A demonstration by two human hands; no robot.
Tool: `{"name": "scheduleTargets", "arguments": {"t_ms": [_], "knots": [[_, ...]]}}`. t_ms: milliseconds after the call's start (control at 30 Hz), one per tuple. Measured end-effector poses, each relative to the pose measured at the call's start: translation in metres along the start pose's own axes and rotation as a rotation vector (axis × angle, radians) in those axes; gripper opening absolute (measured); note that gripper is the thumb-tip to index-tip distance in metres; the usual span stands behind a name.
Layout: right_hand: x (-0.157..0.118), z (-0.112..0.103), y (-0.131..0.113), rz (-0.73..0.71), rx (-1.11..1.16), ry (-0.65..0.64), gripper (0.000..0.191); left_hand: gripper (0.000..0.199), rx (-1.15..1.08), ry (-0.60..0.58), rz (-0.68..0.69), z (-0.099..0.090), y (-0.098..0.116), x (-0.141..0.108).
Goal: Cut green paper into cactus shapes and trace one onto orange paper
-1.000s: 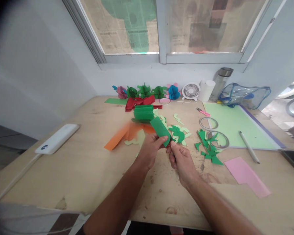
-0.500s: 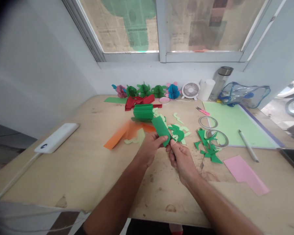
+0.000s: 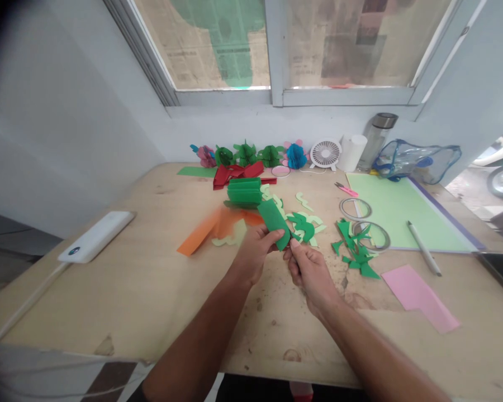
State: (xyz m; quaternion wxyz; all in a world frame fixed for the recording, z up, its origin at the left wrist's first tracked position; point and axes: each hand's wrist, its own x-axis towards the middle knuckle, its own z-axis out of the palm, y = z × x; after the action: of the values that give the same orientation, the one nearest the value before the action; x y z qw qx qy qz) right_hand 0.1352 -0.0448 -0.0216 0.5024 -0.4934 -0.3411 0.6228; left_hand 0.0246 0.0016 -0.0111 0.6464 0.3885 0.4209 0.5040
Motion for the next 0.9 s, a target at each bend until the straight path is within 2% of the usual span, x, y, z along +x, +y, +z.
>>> {"name": "scheduleTargets", "arguments": {"t_ms": [133,400,900], "knots": [[0.000,-0.001,-0.001,0.009,-0.007,-0.006,0.045,0.018,0.018,-0.063,0.003,-0.002,0.001,0.001],[0.001,-0.001,-0.001,0.001,-0.024,-0.024,0.043,0.018,0.042,-0.102,0.005,-0.005,0.004,0.001],[0.001,-0.002,0.002,0.017,-0.009,-0.019,0.044,0.015,0.007,-0.068,0.029,-0.003,0.010,-0.003]]}}
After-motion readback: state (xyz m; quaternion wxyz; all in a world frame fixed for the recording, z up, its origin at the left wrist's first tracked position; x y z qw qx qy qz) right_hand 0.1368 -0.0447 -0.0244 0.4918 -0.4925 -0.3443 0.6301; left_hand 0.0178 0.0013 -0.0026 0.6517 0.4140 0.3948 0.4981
